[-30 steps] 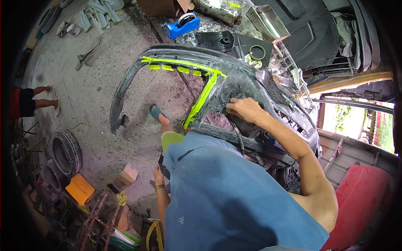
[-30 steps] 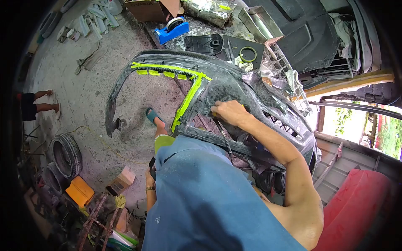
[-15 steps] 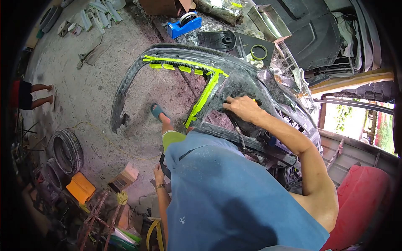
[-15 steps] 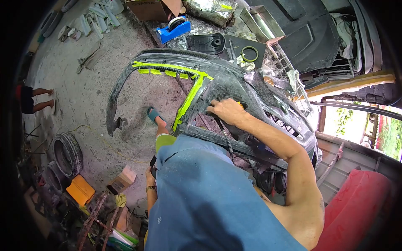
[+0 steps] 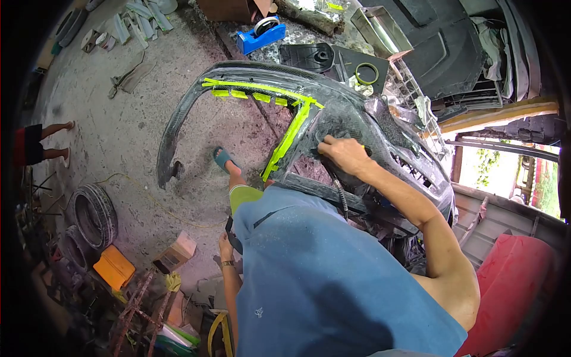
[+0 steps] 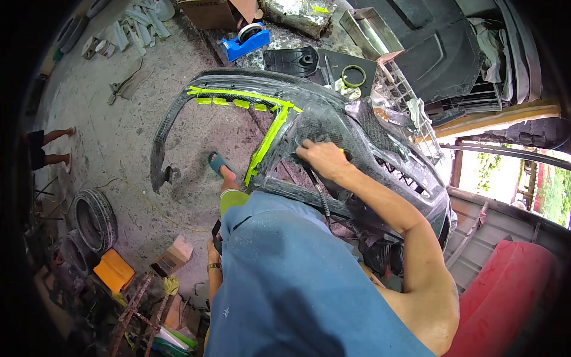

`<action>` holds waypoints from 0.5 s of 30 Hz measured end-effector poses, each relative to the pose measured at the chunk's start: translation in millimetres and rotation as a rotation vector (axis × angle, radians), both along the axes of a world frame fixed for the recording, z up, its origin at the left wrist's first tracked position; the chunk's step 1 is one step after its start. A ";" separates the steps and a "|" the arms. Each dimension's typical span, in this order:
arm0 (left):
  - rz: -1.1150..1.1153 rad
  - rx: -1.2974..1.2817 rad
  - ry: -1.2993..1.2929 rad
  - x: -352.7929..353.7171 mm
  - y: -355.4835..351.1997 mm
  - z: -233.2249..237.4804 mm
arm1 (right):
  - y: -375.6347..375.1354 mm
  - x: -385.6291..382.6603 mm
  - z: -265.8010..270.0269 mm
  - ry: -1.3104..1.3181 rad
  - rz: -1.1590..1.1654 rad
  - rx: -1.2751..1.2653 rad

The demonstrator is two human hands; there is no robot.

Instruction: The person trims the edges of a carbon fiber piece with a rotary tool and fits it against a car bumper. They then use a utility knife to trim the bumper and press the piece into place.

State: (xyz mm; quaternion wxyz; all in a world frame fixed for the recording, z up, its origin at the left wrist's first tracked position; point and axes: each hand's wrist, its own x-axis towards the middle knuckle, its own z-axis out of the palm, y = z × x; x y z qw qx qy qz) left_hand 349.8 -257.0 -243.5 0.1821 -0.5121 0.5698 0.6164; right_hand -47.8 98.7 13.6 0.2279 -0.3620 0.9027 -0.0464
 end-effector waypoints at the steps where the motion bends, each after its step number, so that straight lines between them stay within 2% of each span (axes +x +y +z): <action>1: -0.014 0.009 0.032 0.1 -2.3 -4.5 | 0.2 1.4 1.0 0.000 -0.003 -0.001; 5: 0.063 -0.008 -0.012 -1.4 -3.3 -2.1 | -3.3 -2.4 11.4 -0.088 0.059 0.018; 7: 0.063 0.021 -0.011 -1.3 -3.4 -1.5 | 1.4 -1.9 0.0 0.038 0.049 -0.028; 9: 0.038 0.012 -0.008 -0.5 -3.6 1.1 | 3.0 1.9 -1.6 0.044 0.076 -0.016; 11: 0.019 -0.002 0.001 -1.8 -1.0 3.5 | 5.7 -3.5 10.7 -0.221 0.089 -0.030; 12: 0.008 -0.011 0.010 -2.7 1.0 10.7 | 10.5 -6.3 11.1 -0.287 0.096 -0.133; 13: -0.001 -0.021 0.024 -6.4 4.3 14.8 | 9.5 -9.1 16.3 -0.277 0.095 -0.137; 15: 0.047 -0.022 0.024 -15.0 9.3 25.1 | 6.6 -9.9 29.0 -0.341 -0.056 -0.237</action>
